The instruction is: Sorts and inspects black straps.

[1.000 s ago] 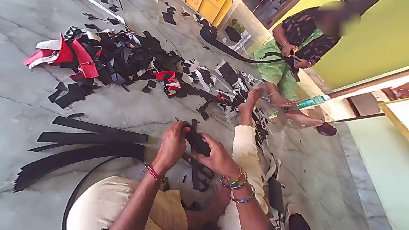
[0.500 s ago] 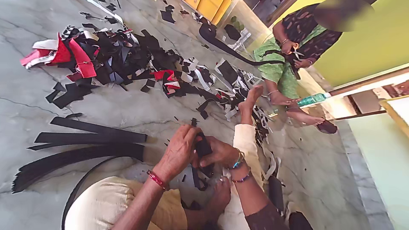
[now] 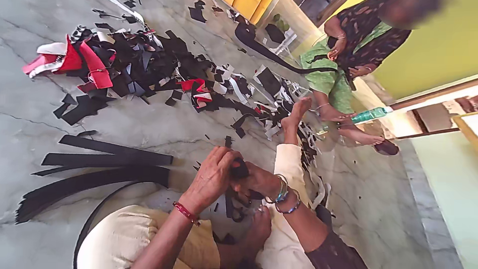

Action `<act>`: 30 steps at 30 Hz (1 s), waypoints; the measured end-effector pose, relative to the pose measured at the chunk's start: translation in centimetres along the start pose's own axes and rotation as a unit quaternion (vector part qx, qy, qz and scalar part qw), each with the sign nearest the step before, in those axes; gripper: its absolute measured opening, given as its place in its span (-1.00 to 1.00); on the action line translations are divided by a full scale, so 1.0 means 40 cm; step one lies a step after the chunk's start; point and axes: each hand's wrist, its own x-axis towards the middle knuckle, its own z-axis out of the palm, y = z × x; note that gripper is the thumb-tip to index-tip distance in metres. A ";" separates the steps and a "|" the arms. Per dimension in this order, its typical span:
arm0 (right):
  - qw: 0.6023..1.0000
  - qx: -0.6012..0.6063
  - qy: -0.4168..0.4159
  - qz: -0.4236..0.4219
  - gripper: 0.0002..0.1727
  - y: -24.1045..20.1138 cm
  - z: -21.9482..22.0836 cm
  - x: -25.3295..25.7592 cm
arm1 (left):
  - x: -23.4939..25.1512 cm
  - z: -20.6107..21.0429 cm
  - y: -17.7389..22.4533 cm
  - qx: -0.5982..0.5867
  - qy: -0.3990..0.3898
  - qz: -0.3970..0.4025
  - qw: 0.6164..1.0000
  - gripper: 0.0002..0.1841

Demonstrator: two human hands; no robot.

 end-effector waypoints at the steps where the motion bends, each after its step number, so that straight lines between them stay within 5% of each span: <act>1: 1.000 -0.002 0.024 0.003 -0.86 -0.003 0.007 -0.005 | 0.000 0.001 -0.001 -0.012 -0.006 -0.008 1.000 -0.76; 5: 0.994 -0.018 0.103 0.007 -0.83 0.001 0.016 -0.005 | -0.001 0.000 -0.003 -0.080 -0.047 -0.059 0.994 -0.72; 7: 0.977 -0.129 0.169 0.013 -0.91 0.004 0.013 -0.001 | -0.002 -0.002 -0.002 -0.117 -0.089 -0.098 0.984 -0.59; 11: 0.859 -0.442 0.221 0.136 -0.55 -0.032 0.027 0.005 | -0.003 0.003 0.005 -0.110 -0.118 -0.199 0.967 -0.38; 15: 0.796 -0.524 0.248 0.173 -0.55 -0.047 0.068 0.011 | -0.009 0.019 0.016 -0.016 -0.088 -0.246 0.965 -0.37; 20: 0.774 -0.553 0.263 0.161 -0.65 -0.051 0.116 0.028 | -0.015 0.025 0.017 0.071 -0.021 -0.231 0.970 -0.34; 23: 0.767 -0.562 0.302 0.059 -0.65 -0.012 0.118 0.023 | -0.009 0.018 0.019 0.081 -0.015 -0.248 0.965 -0.49; 25: 0.779 -0.542 0.309 0.066 -0.64 -0.017 0.120 0.016 | -0.008 0.021 0.015 0.083 -0.007 -0.233 0.969 -0.60; 30: 0.806 -0.493 0.327 0.025 -0.37 -0.002 0.099 -0.003 | -0.006 0.032 0.018 0.080 0.015 -0.203 0.976 -0.68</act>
